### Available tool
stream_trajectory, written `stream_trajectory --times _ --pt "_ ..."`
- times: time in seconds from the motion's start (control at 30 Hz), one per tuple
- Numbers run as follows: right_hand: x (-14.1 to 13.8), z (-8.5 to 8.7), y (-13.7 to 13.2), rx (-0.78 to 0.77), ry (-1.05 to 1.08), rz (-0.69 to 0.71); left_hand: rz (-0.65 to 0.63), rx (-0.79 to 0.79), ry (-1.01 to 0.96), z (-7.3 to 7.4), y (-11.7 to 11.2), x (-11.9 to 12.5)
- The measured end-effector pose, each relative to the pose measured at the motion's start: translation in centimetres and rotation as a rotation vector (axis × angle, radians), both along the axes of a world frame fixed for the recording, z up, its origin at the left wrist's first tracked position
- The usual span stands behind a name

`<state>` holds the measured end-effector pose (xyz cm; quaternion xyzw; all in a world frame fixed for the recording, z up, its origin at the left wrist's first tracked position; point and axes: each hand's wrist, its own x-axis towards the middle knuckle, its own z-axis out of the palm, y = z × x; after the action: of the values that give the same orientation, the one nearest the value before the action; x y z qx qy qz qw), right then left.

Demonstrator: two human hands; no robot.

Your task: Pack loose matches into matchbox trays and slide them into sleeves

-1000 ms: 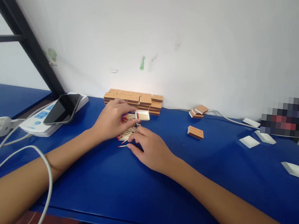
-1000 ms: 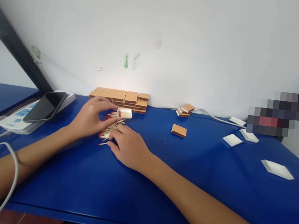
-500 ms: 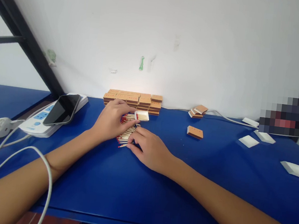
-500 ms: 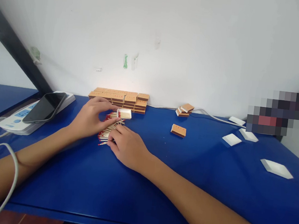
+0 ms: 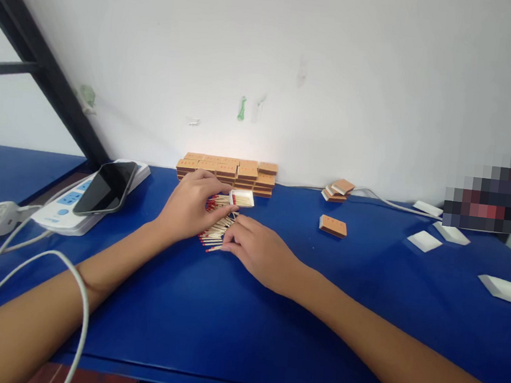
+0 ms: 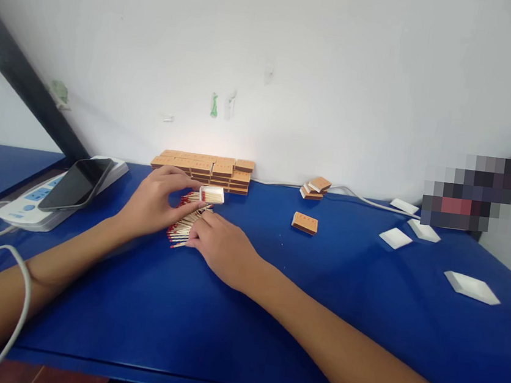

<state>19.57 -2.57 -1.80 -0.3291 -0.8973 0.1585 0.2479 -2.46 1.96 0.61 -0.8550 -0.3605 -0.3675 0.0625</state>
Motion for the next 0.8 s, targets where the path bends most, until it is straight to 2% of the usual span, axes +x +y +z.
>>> stream_trajectory --times 0.07,0.17,0.3,0.5,0.8 --pt "1.1 0.6 0.6 0.040 0.040 -0.048 -0.007 0.008 0.003 0.0 0.1 -0.1" --pt "2.8 1.3 1.9 0.135 0.139 -0.201 -0.043 0.014 0.008 -0.1 0.0 0.0" --pt "4.0 1.4 3.2 0.185 0.193 -0.308 -0.101 -0.010 -0.017 -0.2 -0.5 0.5" --pt "3.6 1.1 3.1 0.208 0.134 -0.264 -0.164 -0.059 -0.049 0.0 -1.2 1.1" --pt "4.2 1.1 3.2 0.226 0.180 -0.190 -0.149 -0.076 -0.073 -0.1 -0.9 0.8"
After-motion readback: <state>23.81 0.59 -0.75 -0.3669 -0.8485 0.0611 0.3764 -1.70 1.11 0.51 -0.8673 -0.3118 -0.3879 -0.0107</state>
